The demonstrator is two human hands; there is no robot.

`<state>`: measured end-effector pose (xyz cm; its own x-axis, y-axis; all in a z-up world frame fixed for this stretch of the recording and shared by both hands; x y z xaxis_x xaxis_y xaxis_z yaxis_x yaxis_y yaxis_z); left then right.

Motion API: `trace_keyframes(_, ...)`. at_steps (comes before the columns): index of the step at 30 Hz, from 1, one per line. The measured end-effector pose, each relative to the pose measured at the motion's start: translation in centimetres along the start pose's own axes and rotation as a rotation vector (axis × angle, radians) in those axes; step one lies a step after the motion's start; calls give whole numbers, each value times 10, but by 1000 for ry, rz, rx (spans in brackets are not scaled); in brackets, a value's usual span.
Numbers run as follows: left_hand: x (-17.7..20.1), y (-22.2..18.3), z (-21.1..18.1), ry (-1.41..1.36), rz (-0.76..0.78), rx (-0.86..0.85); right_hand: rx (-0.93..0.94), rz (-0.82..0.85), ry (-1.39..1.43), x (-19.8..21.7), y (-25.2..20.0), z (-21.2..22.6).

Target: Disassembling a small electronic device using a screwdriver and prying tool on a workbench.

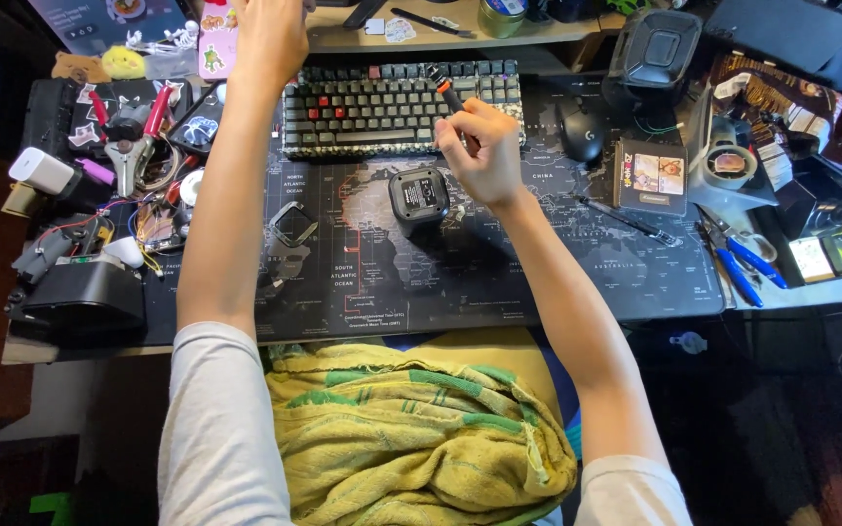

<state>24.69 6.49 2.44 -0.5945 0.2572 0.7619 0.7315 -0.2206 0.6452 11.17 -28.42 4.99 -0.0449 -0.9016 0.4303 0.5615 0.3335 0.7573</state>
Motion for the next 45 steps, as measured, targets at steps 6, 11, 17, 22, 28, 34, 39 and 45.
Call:
trace_keyframes(6, -23, -11, -2, 369, 78, -115, -4, 7, 6, 1, 0, -1)
trace_keyframes(11, -33, -9, 2, 418, 62, -148, 16, 5, 0, 2, 3, 4)
trace_keyframes(17, -66, 6, 17, 470, 128, -158, 4, -6, 9, 5, 4, 5)
trace_keyframes(22, -94, 15, 30, 480, 193, -122, 14, -8, 22, 4, 2, -1)
trace_keyframes(28, -88, 20, 11, 471, 156, -92, 4, 17, 53, -1, 0, -9)
trace_keyframes(34, -39, 13, -18, 430, -78, -132, -3, 17, 53, 1, 1, -7)
trace_keyframes(39, 38, -2, -66, 167, -226, -292, 192, -66, 133, 25, 7, 34)
trace_keyframes(45, 52, -51, -78, -10, -317, -392, 161, 62, 503, 107, -49, 226)
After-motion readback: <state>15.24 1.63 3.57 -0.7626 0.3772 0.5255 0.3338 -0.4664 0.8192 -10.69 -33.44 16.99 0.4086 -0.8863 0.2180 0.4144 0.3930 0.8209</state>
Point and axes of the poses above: each hand's wrist, its own y-axis towards the middle knuckle, its own x-axis out of the back of the hand, z = x × y, the point moved 5 cm from there along y, towards the middle knuckle, and after that the axes turned 5 degrees about -y, right-handed, at the moved point
